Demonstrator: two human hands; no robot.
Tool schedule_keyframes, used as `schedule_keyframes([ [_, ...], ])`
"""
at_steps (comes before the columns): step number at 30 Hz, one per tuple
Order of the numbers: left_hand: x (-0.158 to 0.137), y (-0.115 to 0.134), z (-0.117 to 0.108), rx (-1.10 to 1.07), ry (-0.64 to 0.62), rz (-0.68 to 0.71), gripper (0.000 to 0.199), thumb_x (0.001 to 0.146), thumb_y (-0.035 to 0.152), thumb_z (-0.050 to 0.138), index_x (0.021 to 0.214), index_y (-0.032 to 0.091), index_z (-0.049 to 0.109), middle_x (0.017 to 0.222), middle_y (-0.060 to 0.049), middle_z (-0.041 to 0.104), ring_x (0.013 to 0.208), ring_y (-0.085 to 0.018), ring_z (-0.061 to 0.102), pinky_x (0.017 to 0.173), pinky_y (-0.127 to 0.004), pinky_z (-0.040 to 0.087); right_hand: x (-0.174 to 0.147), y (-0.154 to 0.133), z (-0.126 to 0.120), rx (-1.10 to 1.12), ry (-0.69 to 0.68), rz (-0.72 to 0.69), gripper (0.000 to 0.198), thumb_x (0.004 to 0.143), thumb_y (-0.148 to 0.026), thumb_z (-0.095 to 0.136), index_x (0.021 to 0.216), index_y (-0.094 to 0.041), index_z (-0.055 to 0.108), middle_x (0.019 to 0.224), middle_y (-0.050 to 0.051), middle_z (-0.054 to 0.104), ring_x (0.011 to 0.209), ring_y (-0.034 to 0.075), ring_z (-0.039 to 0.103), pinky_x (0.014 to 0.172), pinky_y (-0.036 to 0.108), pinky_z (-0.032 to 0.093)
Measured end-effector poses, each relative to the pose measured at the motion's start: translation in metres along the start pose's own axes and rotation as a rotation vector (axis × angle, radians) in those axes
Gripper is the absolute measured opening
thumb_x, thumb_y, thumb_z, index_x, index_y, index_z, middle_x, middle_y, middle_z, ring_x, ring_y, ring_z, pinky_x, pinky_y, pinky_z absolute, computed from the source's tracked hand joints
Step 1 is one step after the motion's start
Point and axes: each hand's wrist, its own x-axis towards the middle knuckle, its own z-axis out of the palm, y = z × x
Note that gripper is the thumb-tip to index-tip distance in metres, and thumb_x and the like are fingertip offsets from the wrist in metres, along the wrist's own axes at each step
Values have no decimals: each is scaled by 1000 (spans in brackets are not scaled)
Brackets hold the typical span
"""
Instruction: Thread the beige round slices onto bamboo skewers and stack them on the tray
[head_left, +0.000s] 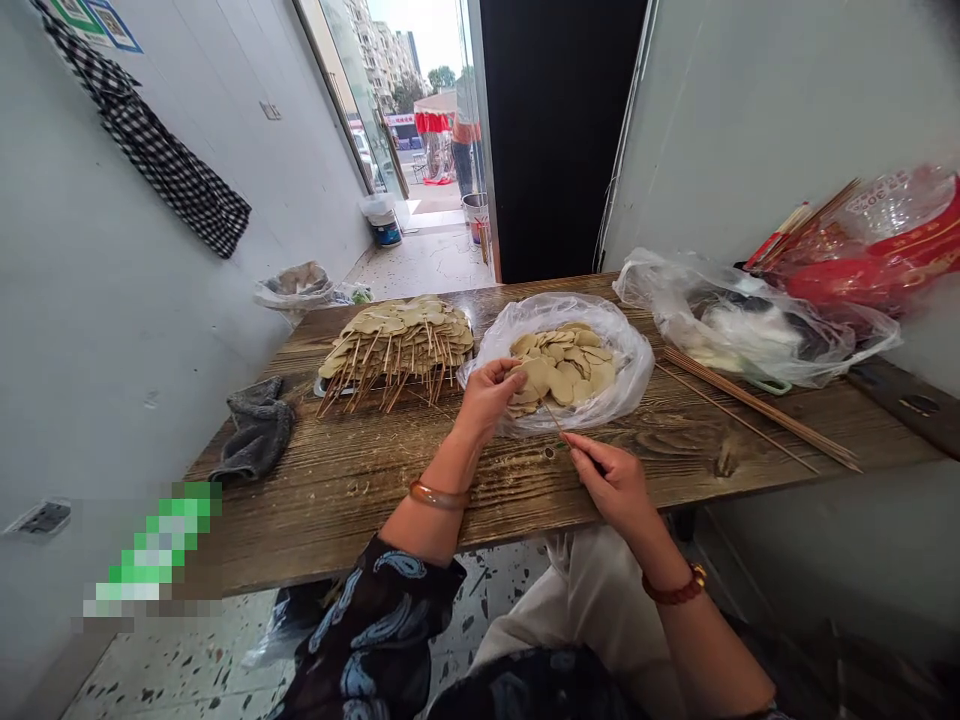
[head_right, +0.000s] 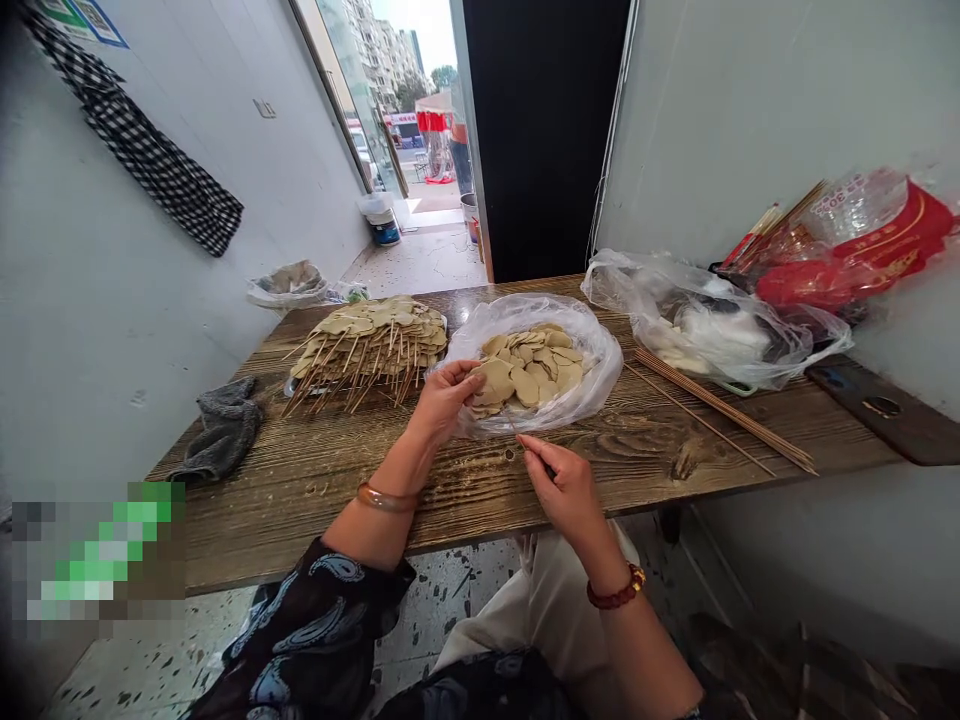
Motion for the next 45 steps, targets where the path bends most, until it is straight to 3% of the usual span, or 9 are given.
schedule_keyframes([
  [6, -3, 4, 3, 40, -27, 55, 31, 58, 32, 76, 81, 14, 66, 59, 3, 56, 50, -5, 43, 47, -18, 31, 1, 1, 1, -17, 5, -27, 30, 88, -26, 49, 109, -22, 70, 107, 6, 72, 97, 20, 68, 86, 32, 53],
  [12, -3, 2, 3, 324, 5, 227, 21, 64, 30, 72, 78, 15, 70, 65, 1, 58, 58, -8, 44, 53, -20, 33, 1, 4, 4, -41, 17, -37, 30, 88, -26, 48, 109, -22, 70, 106, 6, 72, 97, 21, 68, 86, 34, 53],
  [16, -6, 7, 9, 403, -36, 290, 14, 66, 27, 71, 73, 16, 70, 72, -1, 61, 64, -10, 48, 58, -21, 36, 2, 5, 5, -51, 20, -31, 30, 88, -26, 48, 109, -23, 70, 106, 6, 72, 96, 21, 68, 85, 35, 54],
  [20, -9, 7, 14, 314, -74, 189, 17, 62, 28, 74, 72, 16, 69, 68, 0, 61, 63, -10, 49, 57, -21, 36, 2, 5, 6, -51, 38, -32, 31, 88, -26, 47, 110, -23, 70, 107, 6, 72, 97, 22, 68, 87, 36, 53],
  [26, -7, -1, 9, 33, -25, 2, 25, 61, 30, 75, 76, 13, 64, 55, 4, 51, 47, -5, 40, 44, -19, 29, 0, 3, 3, -29, 25, -46, 31, 88, -26, 49, 111, -23, 69, 109, 6, 71, 99, 21, 67, 87, 36, 53],
  [31, -7, 1, 7, -158, -20, -152, 35, 53, 29, 80, 78, 12, 62, 58, 3, 56, 47, -5, 45, 42, -17, 30, -1, 1, 3, -16, 28, -45, 30, 88, -27, 50, 110, -23, 70, 107, 6, 71, 99, 22, 68, 87, 36, 53],
  [45, -6, -6, 9, -337, -76, -279, 35, 48, 26, 83, 72, 13, 61, 56, 3, 53, 47, -5, 45, 41, -18, 32, -2, 0, 3, -22, 43, -80, 29, 88, -27, 50, 109, -25, 70, 105, 6, 72, 95, 21, 69, 85, 36, 54],
])
